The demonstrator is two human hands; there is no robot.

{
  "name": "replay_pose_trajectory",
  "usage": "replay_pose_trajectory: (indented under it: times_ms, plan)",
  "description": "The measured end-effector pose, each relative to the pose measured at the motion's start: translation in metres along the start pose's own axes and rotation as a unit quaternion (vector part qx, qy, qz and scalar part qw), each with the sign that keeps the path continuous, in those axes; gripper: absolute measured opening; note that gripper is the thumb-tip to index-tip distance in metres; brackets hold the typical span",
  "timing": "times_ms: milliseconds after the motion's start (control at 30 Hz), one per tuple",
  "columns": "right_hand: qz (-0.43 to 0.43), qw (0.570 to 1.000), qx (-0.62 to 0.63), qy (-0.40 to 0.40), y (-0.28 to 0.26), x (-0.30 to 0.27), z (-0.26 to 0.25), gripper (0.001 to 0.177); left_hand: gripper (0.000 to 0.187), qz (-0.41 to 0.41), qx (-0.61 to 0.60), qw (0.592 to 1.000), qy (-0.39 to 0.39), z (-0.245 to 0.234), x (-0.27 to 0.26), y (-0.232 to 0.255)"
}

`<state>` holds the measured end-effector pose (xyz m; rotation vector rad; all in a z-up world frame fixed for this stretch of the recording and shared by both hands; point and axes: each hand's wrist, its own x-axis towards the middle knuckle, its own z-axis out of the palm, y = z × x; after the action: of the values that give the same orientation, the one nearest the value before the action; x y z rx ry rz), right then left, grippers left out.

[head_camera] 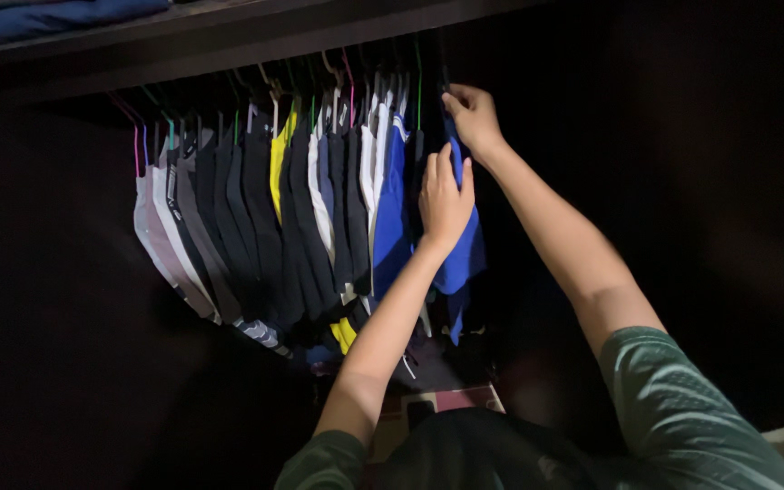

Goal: The person takes several t-shirts from a pile on the bed, places each on a hanger, and hangs them in a closet. The garments handled include a blue t-shirt, a black t-shirt, and a grey t-shirt.

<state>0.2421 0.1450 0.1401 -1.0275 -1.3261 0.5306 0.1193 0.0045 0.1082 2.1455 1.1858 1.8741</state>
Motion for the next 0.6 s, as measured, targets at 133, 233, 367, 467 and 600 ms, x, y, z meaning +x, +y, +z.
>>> replay_pose_trajectory:
  times_ms: [133,233,367,467,600]
  plan:
    - [-0.007,1.0,0.021,-0.001,-0.004,0.004,0.006,0.032,0.04,0.009,0.0,1.0,0.002,0.002,0.003,-0.005]
    - [-0.001,1.0,0.026,-0.003,-0.005,0.006,0.007,0.032,0.04,0.008,-0.001,1.0,-0.007,0.003,0.004,-0.007]
    - [-0.006,0.999,0.034,-0.008,-0.001,0.012,0.008,0.033,0.041,0.011,0.001,1.0,-0.003,0.006,0.007,-0.01]
    - [-0.008,1.0,0.026,0.008,0.006,0.018,0.01,0.034,0.042,0.012,0.01,1.0,-0.007,0.007,0.008,-0.01]
    - [-0.013,1.0,0.019,0.021,0.016,0.027,0.012,0.038,0.042,0.008,0.009,1.0,-0.017,0.01,0.011,-0.013]
